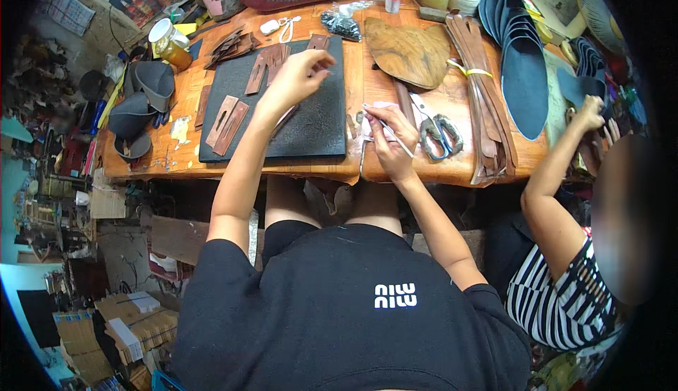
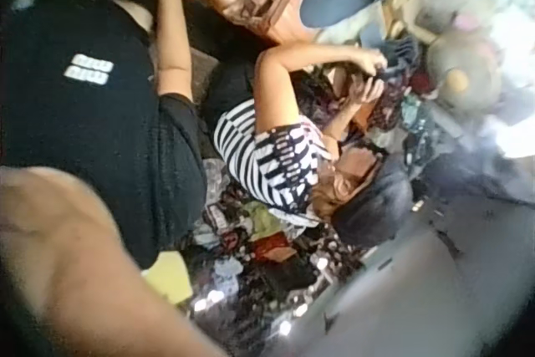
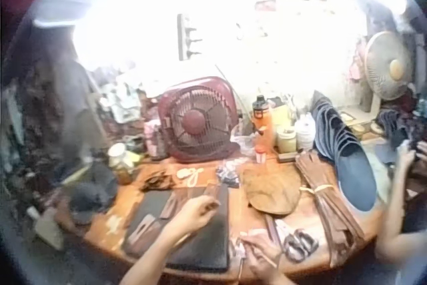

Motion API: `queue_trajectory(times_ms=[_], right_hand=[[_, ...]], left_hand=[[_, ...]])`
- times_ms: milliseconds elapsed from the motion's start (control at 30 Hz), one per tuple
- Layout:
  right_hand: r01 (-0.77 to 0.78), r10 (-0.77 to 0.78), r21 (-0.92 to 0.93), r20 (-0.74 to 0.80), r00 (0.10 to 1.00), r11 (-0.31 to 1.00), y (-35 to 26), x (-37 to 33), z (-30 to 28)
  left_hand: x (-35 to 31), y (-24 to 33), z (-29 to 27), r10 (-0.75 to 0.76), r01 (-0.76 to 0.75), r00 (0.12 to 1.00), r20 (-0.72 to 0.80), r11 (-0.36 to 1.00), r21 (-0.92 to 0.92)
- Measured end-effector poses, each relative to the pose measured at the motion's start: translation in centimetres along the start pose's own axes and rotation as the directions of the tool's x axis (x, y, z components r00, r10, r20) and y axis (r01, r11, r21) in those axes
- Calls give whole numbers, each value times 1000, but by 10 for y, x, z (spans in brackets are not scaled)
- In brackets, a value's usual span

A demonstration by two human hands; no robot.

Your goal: Cleaning and preparing small leather components for shoe assembly.

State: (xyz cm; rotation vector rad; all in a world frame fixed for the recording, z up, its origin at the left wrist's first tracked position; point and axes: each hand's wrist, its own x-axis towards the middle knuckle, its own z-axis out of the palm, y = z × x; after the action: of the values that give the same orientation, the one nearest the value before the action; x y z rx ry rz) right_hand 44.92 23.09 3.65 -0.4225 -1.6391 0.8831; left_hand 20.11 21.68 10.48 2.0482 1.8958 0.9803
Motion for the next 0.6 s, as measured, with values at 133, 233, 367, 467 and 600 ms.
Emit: queue_trajectory(times_ms=[133, 233, 367, 467, 600], right_hand=[[94, -93, -8, 82, 992, 996, 5, 1, 1], [20, -23, 21, 148, 989, 1000, 1, 3, 4], [48, -50, 17, 155, 987, 999, 0, 4, -1], [48, -50, 22, 155, 987, 999, -5, 5, -2], [41, -43, 13, 146, 988, 999, -4, 4, -1]], left_hand=[[-54, -6, -43, -179, 182, 979, -95, 983, 16], [-101, -13, -62, -288, 297, 944, -161, 954, 35], [-151, -48, -76, -397, 410, 866, -304, 912, -24], [-175, -70, -86, -468, 544, 786, -405, 835, 91], [-178, -76, -86, -584, 651, 712, -390, 758, 52]])
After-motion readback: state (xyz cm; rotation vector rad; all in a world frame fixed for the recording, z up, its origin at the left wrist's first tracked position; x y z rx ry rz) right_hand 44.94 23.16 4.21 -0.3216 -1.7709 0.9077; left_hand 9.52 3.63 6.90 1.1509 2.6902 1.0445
